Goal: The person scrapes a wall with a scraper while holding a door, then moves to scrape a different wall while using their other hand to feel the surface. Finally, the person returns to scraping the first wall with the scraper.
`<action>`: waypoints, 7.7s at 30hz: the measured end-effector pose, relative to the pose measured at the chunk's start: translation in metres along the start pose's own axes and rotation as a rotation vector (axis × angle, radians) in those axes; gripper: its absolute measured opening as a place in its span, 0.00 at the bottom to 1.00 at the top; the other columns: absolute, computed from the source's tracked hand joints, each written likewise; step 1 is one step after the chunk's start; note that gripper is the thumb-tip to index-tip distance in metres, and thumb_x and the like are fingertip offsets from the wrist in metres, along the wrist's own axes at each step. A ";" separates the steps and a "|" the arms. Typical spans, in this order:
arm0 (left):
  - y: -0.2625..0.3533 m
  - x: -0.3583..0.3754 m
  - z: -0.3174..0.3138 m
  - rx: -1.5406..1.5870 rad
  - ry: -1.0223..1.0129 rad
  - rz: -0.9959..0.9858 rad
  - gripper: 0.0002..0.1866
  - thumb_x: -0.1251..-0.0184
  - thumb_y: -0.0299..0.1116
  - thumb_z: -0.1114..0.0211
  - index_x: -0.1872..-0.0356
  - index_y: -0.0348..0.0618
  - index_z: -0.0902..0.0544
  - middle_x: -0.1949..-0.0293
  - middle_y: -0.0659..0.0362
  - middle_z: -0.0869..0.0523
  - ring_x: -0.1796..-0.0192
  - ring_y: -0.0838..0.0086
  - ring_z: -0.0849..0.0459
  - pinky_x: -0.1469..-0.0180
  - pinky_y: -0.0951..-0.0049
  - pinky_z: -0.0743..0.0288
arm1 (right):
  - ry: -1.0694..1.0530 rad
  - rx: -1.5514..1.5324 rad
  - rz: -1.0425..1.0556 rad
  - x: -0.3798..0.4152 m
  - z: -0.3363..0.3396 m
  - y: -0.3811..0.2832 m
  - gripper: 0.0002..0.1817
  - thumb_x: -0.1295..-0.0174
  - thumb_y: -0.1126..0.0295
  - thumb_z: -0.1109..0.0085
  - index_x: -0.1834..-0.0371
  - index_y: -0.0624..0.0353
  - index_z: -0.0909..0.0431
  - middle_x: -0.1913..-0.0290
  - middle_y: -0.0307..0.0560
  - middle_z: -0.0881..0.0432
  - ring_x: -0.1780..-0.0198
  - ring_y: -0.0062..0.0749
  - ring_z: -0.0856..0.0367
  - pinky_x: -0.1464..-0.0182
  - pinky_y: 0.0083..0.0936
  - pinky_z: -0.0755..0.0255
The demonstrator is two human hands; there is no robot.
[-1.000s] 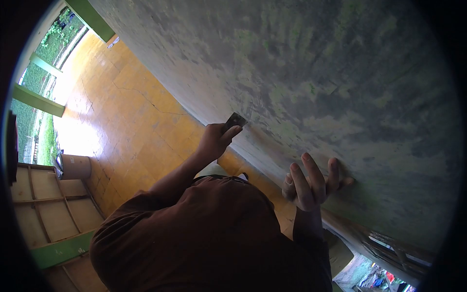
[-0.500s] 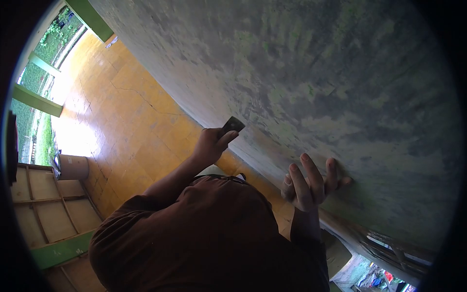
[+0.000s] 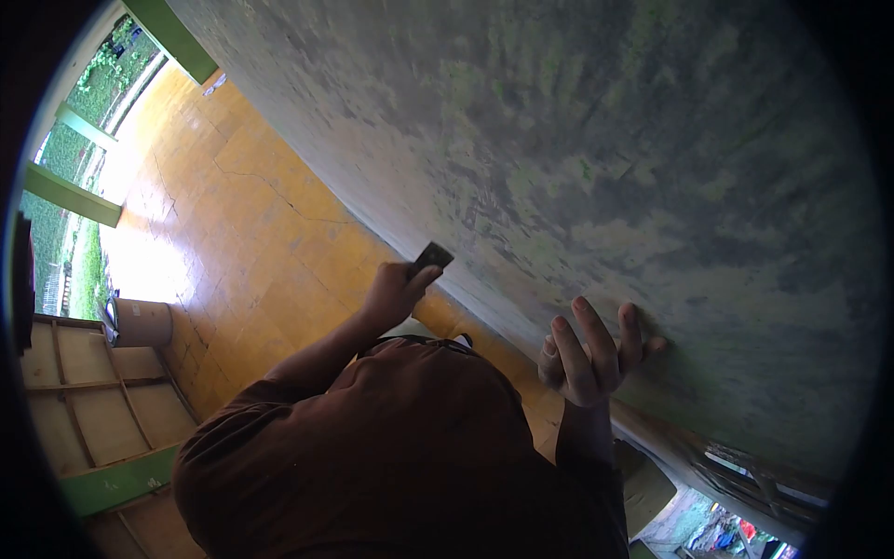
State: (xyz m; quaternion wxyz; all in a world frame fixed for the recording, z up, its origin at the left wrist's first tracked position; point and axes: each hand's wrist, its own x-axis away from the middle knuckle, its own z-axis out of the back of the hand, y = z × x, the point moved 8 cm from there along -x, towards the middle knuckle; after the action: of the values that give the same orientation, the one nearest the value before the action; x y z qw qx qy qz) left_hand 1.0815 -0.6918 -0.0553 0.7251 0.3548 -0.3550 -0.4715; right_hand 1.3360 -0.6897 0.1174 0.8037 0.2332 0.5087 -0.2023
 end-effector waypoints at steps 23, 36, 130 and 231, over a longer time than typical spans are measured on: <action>0.008 -0.012 -0.010 0.106 0.025 -0.030 0.32 0.34 0.57 0.42 0.82 0.32 0.23 0.87 0.52 0.26 0.83 0.69 0.27 0.74 0.64 0.32 | -0.043 0.023 0.009 0.002 -0.005 -0.002 0.12 0.33 0.60 0.54 0.54 0.45 0.21 0.54 0.38 0.17 0.33 0.47 0.35 0.24 0.49 0.70; 0.009 -0.010 -0.010 0.128 0.002 0.011 0.34 0.35 0.58 0.42 0.83 0.31 0.24 0.87 0.53 0.26 0.83 0.67 0.27 0.73 0.64 0.31 | -0.058 0.013 -0.002 0.002 -0.003 -0.001 0.11 0.32 0.60 0.54 0.55 0.45 0.22 0.54 0.38 0.17 0.34 0.46 0.33 0.24 0.49 0.69; 0.145 0.056 -0.001 0.233 -0.555 -1.032 0.17 0.41 0.25 0.46 0.51 0.42 0.18 0.45 0.51 0.25 0.40 0.56 0.29 0.38 0.59 0.36 | -0.372 -0.960 -0.984 0.056 -0.095 -0.072 0.21 0.45 0.65 0.37 0.50 0.62 0.27 0.54 0.50 0.24 0.51 0.41 0.22 0.54 0.33 0.28; 0.052 -0.135 0.240 -0.284 0.984 -1.258 0.41 0.29 0.59 0.59 0.28 0.34 0.53 0.26 0.40 0.59 0.24 0.47 0.63 0.29 0.42 0.59 | 0.080 -0.412 -1.879 0.150 -0.147 -0.132 0.13 0.29 0.63 0.53 0.71 0.57 0.34 0.84 0.32 0.36 0.86 0.14 0.41 0.84 0.17 0.46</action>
State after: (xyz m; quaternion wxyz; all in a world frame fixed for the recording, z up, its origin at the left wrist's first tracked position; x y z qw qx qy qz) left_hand 0.8596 -0.5926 0.0837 0.4355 0.5593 0.3339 -0.6213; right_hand 1.2159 -0.7240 -0.0967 0.3206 -0.4085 0.5402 -0.6622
